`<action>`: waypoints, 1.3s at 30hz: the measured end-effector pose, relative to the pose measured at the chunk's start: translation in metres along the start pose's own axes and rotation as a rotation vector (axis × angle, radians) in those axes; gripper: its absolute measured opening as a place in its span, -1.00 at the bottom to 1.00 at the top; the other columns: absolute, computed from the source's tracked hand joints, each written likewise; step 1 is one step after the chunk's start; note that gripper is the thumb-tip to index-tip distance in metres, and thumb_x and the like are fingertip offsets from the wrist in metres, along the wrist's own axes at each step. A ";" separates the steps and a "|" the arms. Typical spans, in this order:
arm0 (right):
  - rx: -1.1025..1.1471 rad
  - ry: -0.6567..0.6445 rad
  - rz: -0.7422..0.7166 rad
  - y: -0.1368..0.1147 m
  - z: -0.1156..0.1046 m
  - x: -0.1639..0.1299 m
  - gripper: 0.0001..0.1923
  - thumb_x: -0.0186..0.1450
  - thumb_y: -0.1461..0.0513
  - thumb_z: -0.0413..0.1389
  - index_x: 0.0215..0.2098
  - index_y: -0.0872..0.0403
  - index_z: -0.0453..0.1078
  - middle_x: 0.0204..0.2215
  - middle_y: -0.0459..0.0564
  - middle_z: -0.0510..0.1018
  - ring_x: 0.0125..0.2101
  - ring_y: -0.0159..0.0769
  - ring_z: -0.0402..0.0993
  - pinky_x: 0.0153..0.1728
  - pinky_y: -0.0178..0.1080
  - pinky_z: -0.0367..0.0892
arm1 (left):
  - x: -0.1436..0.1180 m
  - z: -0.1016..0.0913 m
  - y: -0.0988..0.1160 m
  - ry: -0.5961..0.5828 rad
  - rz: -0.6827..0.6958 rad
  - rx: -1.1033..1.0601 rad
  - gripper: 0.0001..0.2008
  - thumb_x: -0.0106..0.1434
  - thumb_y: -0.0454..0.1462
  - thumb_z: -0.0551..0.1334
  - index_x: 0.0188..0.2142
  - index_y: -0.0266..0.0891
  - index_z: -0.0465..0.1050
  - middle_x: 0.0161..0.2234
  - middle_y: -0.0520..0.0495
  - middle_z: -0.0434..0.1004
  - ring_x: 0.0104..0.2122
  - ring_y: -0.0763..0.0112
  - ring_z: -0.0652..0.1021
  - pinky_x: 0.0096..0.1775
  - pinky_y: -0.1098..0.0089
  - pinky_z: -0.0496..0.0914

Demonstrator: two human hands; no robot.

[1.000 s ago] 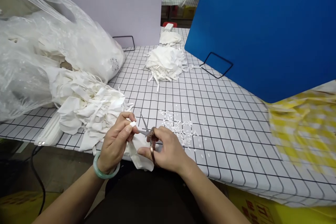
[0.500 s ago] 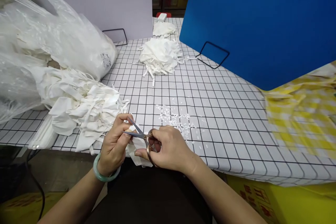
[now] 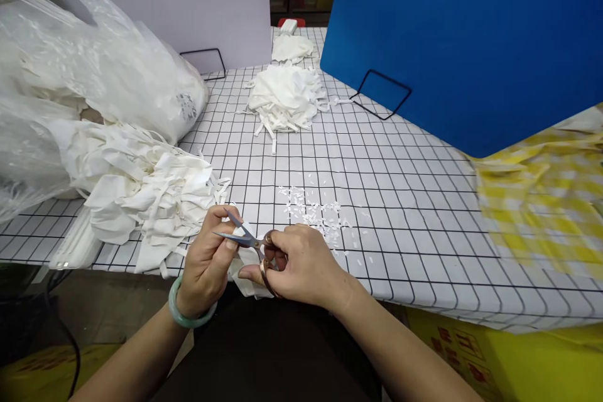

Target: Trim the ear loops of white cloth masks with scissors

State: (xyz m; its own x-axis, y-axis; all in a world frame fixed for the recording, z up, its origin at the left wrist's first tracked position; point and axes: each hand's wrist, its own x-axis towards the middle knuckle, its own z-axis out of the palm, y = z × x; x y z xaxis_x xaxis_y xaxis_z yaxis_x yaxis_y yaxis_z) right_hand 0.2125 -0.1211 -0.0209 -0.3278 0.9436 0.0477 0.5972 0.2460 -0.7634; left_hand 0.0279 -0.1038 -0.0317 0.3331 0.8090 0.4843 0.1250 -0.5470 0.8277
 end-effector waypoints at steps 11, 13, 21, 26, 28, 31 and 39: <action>0.038 -0.008 0.023 0.003 0.001 -0.001 -0.43 0.23 -0.12 0.21 -0.64 0.06 0.12 -0.70 -0.18 0.29 -0.63 -0.46 0.17 -0.53 -0.35 0.09 | 0.002 0.003 0.000 -0.008 0.008 -0.019 -0.79 0.45 -0.38 0.04 -0.29 -0.22 0.40 -0.27 -0.08 0.34 -0.06 0.29 0.35 -0.03 0.30 0.33; 0.042 -0.009 0.051 0.007 0.001 -0.005 -0.44 0.23 -0.12 0.21 -0.64 0.05 0.12 -0.70 -0.18 0.28 -0.61 -0.45 0.16 -0.52 -0.35 0.09 | 0.004 0.005 -0.001 -0.026 0.010 -0.019 -0.78 0.46 -0.38 0.04 -0.29 -0.22 0.40 -0.29 -0.07 0.35 -0.07 0.30 0.35 -0.05 0.31 0.33; 0.110 -0.006 0.383 0.029 -0.002 -0.034 -0.41 0.20 -0.16 0.19 -0.66 0.05 0.10 -0.72 -0.20 0.23 -0.64 -0.46 0.09 -0.59 -0.35 0.02 | 0.015 0.033 -0.014 -0.202 0.029 -0.048 -0.75 0.47 -0.31 0.03 -0.30 -0.24 0.42 -0.34 -0.11 0.38 -0.07 0.22 0.38 -0.09 0.26 0.39; 0.153 0.096 0.545 0.045 -0.003 -0.043 -0.50 0.17 -0.14 0.23 -0.61 0.04 0.26 -0.67 -0.17 0.34 -0.59 -0.38 0.26 -0.55 -0.33 0.19 | 0.018 0.037 -0.024 -0.208 -0.010 0.007 -0.76 0.45 -0.33 0.03 -0.33 -0.25 0.40 -0.26 -0.13 0.36 -0.07 0.26 0.43 -0.10 0.29 0.42; 0.133 0.118 0.529 0.046 0.000 -0.044 -0.62 0.14 -0.08 0.27 -0.44 0.05 0.42 -0.52 -0.09 0.51 -0.50 -0.29 0.40 -0.45 -0.28 0.34 | 0.011 0.025 -0.026 -0.176 -0.023 0.176 -0.78 0.44 -0.34 0.04 -0.33 -0.25 0.39 -0.19 -0.16 0.39 -0.07 0.24 0.45 -0.08 0.25 0.42; 0.118 0.171 0.416 0.040 0.018 -0.044 -0.57 0.11 0.03 0.31 -0.12 0.03 0.47 -0.19 0.05 0.60 -0.29 -0.17 0.52 -0.23 -0.15 0.46 | -0.016 0.001 -0.029 -0.171 -0.071 0.545 -0.94 0.35 -0.29 0.18 -0.21 -0.23 0.39 0.01 -0.25 0.43 0.04 0.06 0.45 0.07 0.00 0.37; 0.362 0.236 0.148 0.029 0.092 -0.015 -0.79 0.20 0.19 0.09 -0.20 0.04 0.43 -0.36 -0.01 0.58 -0.38 -0.18 0.56 -0.30 -0.21 0.50 | -0.071 -0.008 -0.035 -0.049 0.010 0.547 -0.31 0.09 -0.52 0.09 0.20 -0.05 0.14 -0.14 -0.15 0.50 -0.20 0.18 0.57 -0.21 0.24 0.56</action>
State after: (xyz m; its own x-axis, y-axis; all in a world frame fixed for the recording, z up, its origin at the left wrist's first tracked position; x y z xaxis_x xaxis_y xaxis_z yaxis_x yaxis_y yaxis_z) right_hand 0.1676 -0.1482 -0.1027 -0.0575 0.9977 0.0350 0.3172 0.0515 -0.9470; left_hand -0.0079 -0.1400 -0.0929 0.3784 0.7994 0.4666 0.5851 -0.5972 0.5486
